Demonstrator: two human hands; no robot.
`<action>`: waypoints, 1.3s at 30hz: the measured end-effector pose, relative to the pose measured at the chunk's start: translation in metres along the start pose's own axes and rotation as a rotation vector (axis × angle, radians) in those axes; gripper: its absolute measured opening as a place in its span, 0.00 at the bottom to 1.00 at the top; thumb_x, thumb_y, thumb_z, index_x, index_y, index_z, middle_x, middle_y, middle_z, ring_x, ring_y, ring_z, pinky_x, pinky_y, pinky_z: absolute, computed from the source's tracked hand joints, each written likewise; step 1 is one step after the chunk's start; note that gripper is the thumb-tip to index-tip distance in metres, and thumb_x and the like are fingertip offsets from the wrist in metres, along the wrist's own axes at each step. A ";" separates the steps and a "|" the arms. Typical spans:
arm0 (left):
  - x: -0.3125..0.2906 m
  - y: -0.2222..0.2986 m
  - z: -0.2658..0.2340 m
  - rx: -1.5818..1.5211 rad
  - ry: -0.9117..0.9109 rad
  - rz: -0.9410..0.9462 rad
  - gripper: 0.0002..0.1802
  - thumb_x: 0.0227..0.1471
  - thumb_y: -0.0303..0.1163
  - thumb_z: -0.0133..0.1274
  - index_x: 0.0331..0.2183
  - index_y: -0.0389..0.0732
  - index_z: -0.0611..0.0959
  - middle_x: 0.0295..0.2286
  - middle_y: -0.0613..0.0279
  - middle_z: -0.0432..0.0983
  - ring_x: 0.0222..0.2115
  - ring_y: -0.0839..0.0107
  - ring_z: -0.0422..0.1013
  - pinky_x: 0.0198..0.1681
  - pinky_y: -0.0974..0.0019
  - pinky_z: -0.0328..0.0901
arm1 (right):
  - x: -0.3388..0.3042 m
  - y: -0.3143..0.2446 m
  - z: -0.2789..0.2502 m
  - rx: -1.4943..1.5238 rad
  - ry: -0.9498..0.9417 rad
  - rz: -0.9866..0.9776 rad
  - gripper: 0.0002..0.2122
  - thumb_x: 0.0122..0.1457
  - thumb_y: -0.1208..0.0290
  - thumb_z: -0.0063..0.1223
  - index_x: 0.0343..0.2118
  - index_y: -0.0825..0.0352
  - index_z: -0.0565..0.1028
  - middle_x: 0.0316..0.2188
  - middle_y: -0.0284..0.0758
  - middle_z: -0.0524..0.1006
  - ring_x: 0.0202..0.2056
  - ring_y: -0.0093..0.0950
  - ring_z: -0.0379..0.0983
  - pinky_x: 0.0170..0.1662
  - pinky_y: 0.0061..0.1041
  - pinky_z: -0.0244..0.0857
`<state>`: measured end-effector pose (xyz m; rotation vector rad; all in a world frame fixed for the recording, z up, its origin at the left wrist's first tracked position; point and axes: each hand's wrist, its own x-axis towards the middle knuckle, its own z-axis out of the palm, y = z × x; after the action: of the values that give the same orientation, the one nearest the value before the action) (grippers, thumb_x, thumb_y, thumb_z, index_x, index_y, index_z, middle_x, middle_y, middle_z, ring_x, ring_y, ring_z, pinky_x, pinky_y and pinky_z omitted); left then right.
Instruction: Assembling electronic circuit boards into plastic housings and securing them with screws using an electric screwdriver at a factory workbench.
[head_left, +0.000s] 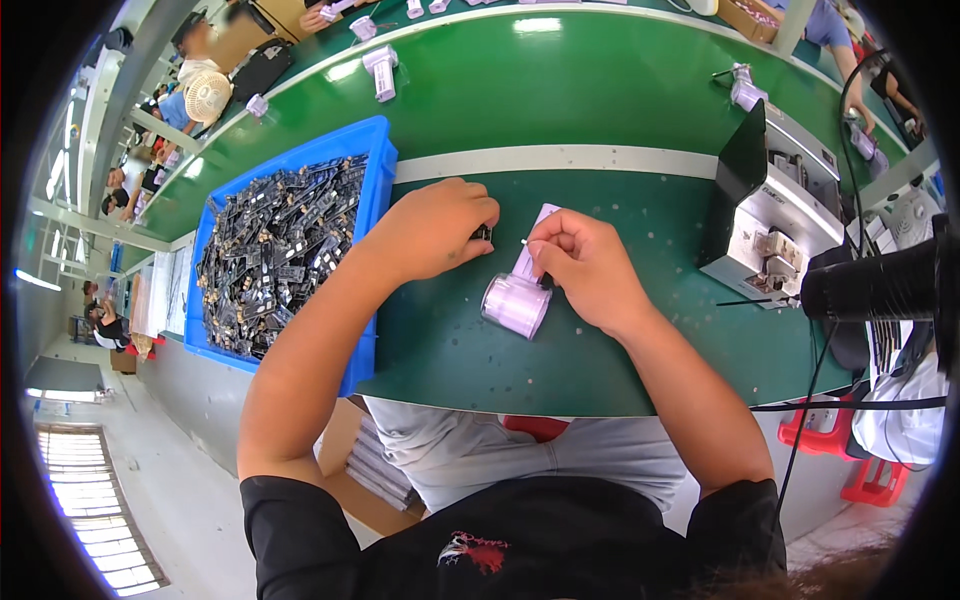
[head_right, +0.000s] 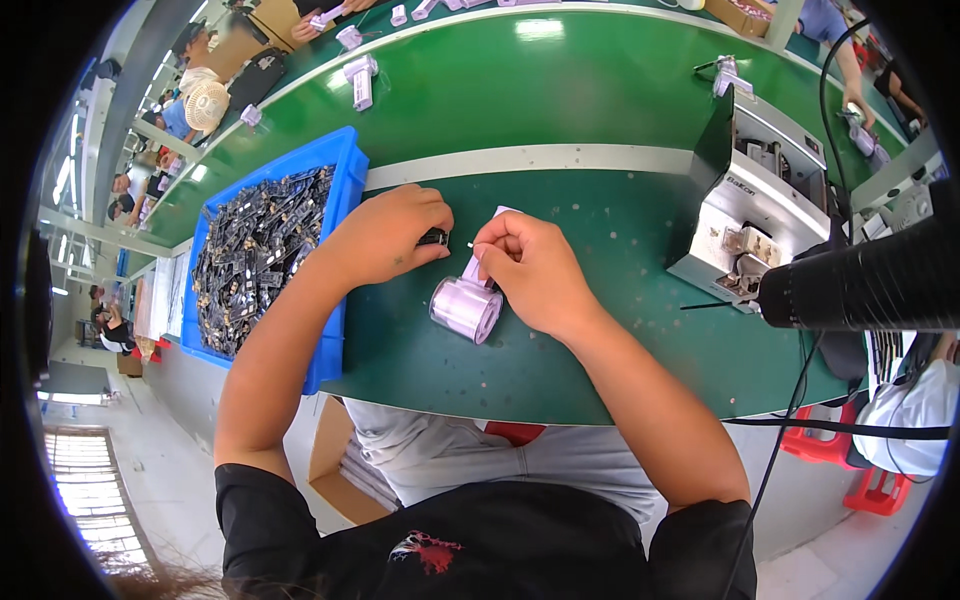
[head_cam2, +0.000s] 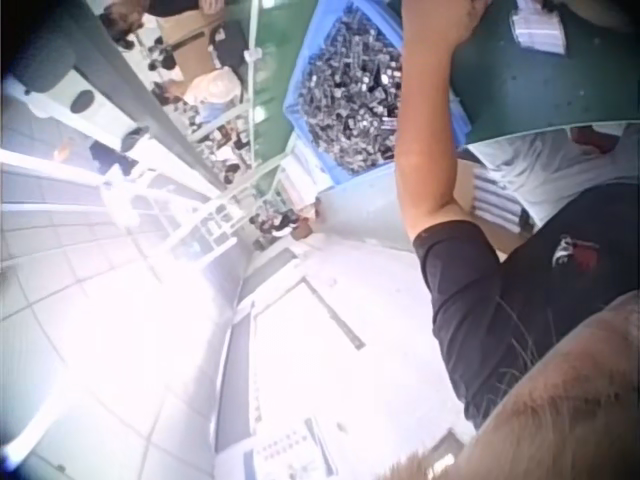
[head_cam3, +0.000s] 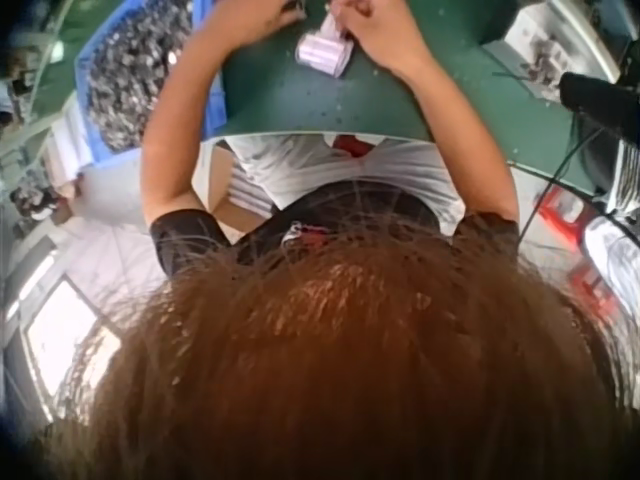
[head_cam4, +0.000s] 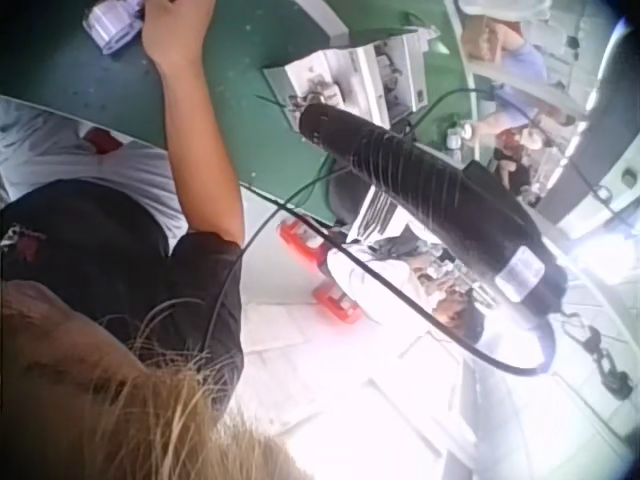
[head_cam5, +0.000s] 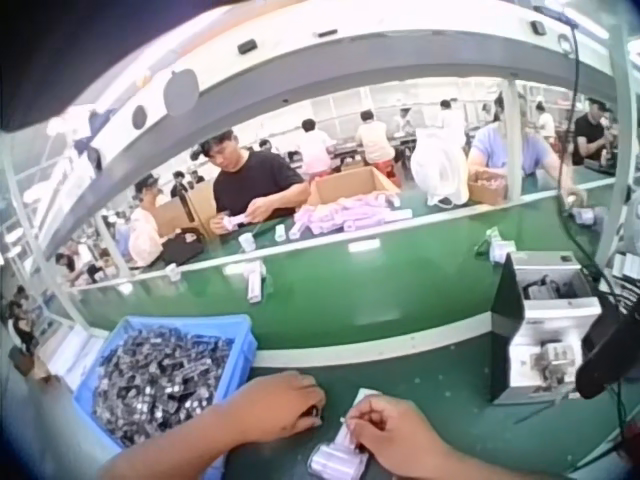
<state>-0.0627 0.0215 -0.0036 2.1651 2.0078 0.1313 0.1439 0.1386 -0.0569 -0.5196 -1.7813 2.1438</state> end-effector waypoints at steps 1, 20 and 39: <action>0.001 0.000 0.003 -0.009 -0.008 0.001 0.16 0.47 0.32 0.67 0.38 0.40 0.81 0.36 0.56 0.76 0.41 0.53 0.73 0.44 0.53 0.69 | 0.000 0.001 -0.002 0.003 0.003 0.011 0.01 0.64 0.81 0.52 0.35 0.71 0.75 0.28 0.31 0.78 0.31 0.17 0.73 0.35 0.18 0.66; -0.009 0.027 -0.010 -0.131 0.392 0.299 0.20 0.40 0.30 0.73 0.37 0.40 0.83 0.38 0.59 0.81 0.39 0.58 0.79 0.41 0.60 0.74 | -0.007 0.002 0.000 -0.109 -0.128 -0.139 0.04 0.67 0.75 0.50 0.38 0.69 0.72 0.30 0.31 0.74 0.32 0.22 0.68 0.37 0.25 0.65; -0.007 0.030 -0.001 -0.068 0.443 0.469 0.18 0.40 0.29 0.69 0.35 0.37 0.83 0.33 0.60 0.79 0.30 0.63 0.77 0.29 0.65 0.72 | -0.007 0.007 -0.010 -0.046 -0.289 -0.073 0.02 0.69 0.77 0.49 0.39 0.68 0.71 0.33 0.25 0.71 0.35 0.16 0.63 0.41 0.19 0.61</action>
<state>-0.0341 0.0121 0.0039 2.6997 1.5901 0.7911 0.1550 0.1430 -0.0653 -0.1566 -1.9678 2.2229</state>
